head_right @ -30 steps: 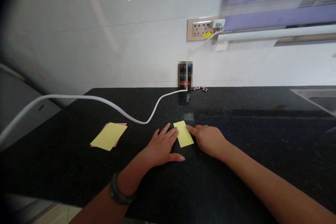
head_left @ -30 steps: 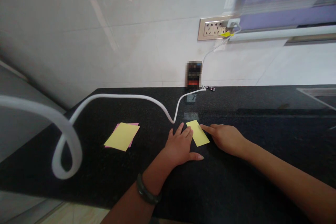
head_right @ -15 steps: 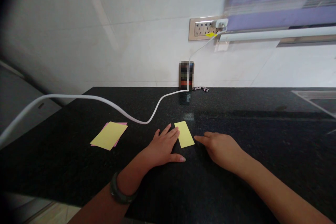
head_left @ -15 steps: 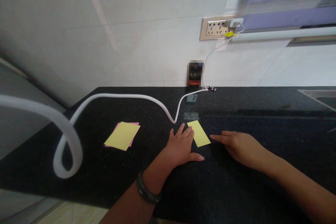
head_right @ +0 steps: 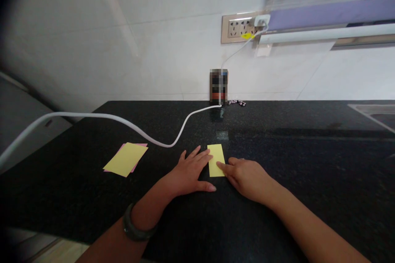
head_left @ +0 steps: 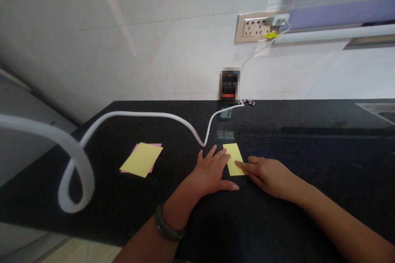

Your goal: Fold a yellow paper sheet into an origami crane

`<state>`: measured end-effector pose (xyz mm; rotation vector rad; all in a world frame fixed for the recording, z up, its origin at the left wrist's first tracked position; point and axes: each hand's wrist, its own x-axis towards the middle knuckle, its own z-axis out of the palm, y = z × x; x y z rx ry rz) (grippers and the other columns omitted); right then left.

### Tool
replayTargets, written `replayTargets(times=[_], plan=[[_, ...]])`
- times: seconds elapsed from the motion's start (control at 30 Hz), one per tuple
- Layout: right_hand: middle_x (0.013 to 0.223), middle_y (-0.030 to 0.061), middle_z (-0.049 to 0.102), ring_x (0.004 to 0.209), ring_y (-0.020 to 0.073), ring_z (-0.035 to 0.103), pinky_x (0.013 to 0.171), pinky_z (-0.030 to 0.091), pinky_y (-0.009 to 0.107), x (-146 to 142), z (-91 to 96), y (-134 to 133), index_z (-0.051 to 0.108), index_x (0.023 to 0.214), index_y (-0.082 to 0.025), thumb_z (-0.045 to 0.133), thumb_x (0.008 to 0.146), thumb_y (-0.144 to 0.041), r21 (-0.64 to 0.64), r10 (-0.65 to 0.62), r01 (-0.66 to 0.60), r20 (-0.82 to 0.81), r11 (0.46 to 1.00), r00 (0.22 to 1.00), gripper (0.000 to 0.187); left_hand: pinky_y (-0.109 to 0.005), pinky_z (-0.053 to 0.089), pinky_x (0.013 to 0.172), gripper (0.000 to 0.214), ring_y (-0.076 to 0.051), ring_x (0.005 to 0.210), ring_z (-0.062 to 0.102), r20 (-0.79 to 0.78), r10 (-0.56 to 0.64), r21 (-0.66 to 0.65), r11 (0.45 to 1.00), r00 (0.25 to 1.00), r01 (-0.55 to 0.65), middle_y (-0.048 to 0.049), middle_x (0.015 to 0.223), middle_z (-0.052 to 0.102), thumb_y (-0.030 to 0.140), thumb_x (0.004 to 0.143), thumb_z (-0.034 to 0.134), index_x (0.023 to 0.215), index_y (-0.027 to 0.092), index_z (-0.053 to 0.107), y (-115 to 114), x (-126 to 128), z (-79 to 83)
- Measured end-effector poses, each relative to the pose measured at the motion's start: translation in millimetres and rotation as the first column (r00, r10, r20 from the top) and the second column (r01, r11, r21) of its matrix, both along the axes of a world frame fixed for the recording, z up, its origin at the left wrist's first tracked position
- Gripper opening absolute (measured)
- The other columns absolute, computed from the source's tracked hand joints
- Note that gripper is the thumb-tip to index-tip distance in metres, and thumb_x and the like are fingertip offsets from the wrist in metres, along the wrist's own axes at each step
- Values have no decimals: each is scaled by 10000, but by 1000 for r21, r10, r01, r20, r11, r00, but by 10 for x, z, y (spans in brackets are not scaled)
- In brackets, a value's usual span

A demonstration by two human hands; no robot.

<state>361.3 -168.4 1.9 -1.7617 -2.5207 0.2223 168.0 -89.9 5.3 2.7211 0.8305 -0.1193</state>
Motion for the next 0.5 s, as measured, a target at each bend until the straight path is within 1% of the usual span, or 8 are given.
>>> replayTargets(times=[0.07,0.17,0.23,0.3,0.4,0.5], plan=[[785,43,533,683,143,538,618,401,248,20,8,8,470,1171,-229,369,829,-273,3,-8,8,-72,1000,997,359,-575,134,929,788,-309,1255,37,-1,-7,-8,1000,1000,7,-44,1390,144,693,620,379,1276,284,225,1,1,9],[916,56,510,773,157,529,685,423,279,66,44,16,458,1178,-252,453,790,-305,16,-22,25,-179,1000,984,392,-590,130,921,757,-316,1253,45,8,-9,-22,1000,1000,10,-34,1389,144,686,617,396,1255,300,261,5,-2,12],[1020,61,477,872,170,509,754,417,300,97,73,21,449,1180,-265,492,768,-293,18,-12,17,-227,1000,974,415,-594,128,921,759,-315,1253,53,17,-6,-33,999,1000,7,-29,1387,152,684,607,412,1246,297,275,7,-5,7],[1097,58,444,955,178,480,815,396,312,115,91,26,468,1158,-271,503,763,-273,8,14,-12,-258,1000,966,396,-595,127,922,763,-311,1252,58,29,-2,-39,999,1000,3,-27,1384,163,685,600,422,1240,294,282,10,-9,-2],[1129,55,435,987,181,470,842,385,318,108,87,32,507,1111,-263,505,763,-263,-3,33,-35,-284,999,958,349,-599,124,920,769,-308,1252,63,47,6,-40,999,999,-4,-25,1380,176,691,595,418,1240,294,282,14,-13,-10],[1094,62,461,954,179,491,816,403,315,79,59,31,538,1068,-244,504,764,-277,5,25,-24,-283,1000,959,308,-600,120,919,765,-308,1250,71,55,4,-45,999,999,-1,-26,1378,183,692,601,409,1245,300,275,20,-14,-6]])
